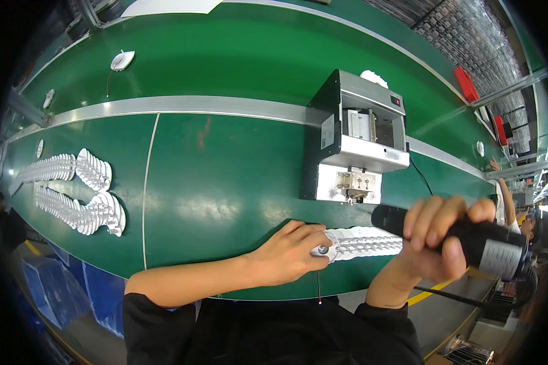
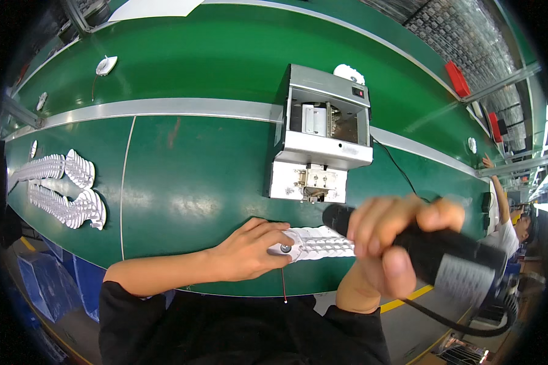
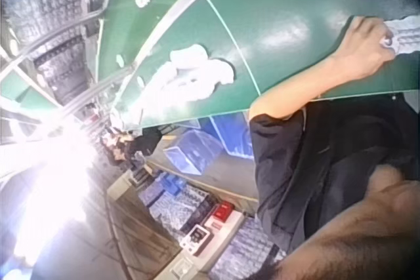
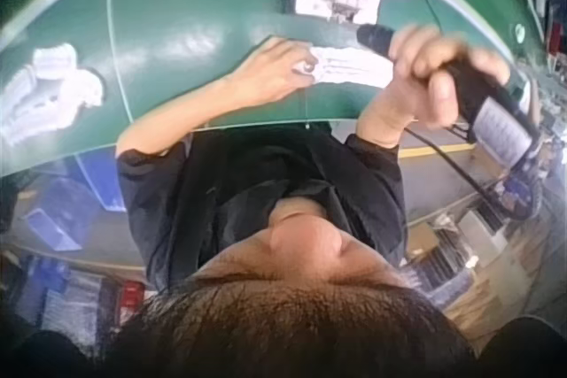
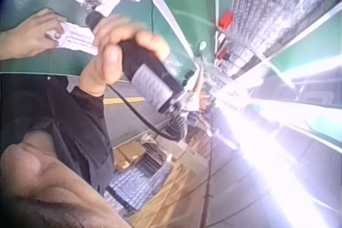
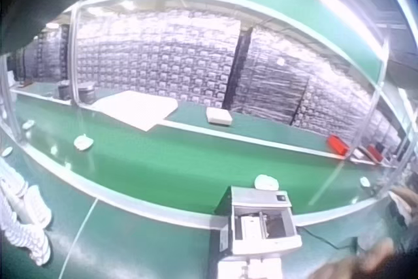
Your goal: The person assembles circular LED components by placing them into a jig, then securing them with screws using a powered screwdriver.
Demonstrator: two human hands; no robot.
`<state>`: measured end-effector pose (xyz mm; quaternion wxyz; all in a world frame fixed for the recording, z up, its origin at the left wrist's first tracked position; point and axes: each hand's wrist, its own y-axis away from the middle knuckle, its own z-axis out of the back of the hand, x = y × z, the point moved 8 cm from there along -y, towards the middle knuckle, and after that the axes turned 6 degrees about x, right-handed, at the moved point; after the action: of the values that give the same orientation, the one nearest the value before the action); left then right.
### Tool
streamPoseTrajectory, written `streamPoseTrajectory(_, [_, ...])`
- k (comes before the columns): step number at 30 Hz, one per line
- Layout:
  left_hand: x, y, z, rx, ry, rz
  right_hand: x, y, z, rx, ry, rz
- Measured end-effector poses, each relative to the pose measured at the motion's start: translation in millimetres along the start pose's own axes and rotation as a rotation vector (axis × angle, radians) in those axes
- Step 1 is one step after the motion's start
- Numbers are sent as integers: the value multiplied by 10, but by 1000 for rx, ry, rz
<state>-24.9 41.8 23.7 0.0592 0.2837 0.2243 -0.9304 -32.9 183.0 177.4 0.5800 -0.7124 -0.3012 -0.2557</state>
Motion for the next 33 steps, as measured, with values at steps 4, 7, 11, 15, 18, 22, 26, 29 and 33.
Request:
streamPoseTrajectory(4, [13,-4,-10,-8,6,-2,-237,-133,57,-50,63,-44])
streamPoseTrajectory(7, [8,-21,-2,-15,7,-5,-373,-198,58,-63,130,-99])
streamPoseTrajectory(11, [24,-2,0,-32,8,2,-434,-207,46,-16,91,-172])
streamPoseTrajectory(15, [47,14,6,-40,28,13,-315,109,1,-19,-84,-183])
streamPoseTrajectory(18, [27,12,19,-41,16,8,-145,374,-37,41,-104,-167])
streamPoseTrajectory(22, [15,1,20,-25,22,2,-115,541,-67,50,-81,-216])
streamPoseTrajectory(26, [16,10,28,-29,38,7,-165,613,-85,4,-84,-228])
streamPoseTrajectory(29, [20,11,20,-27,29,11,-214,659,-49,-34,-57,-245])
streamPoseTrajectory(33, [16,6,12,-25,46,16,-187,630,-109,88,-28,-212])
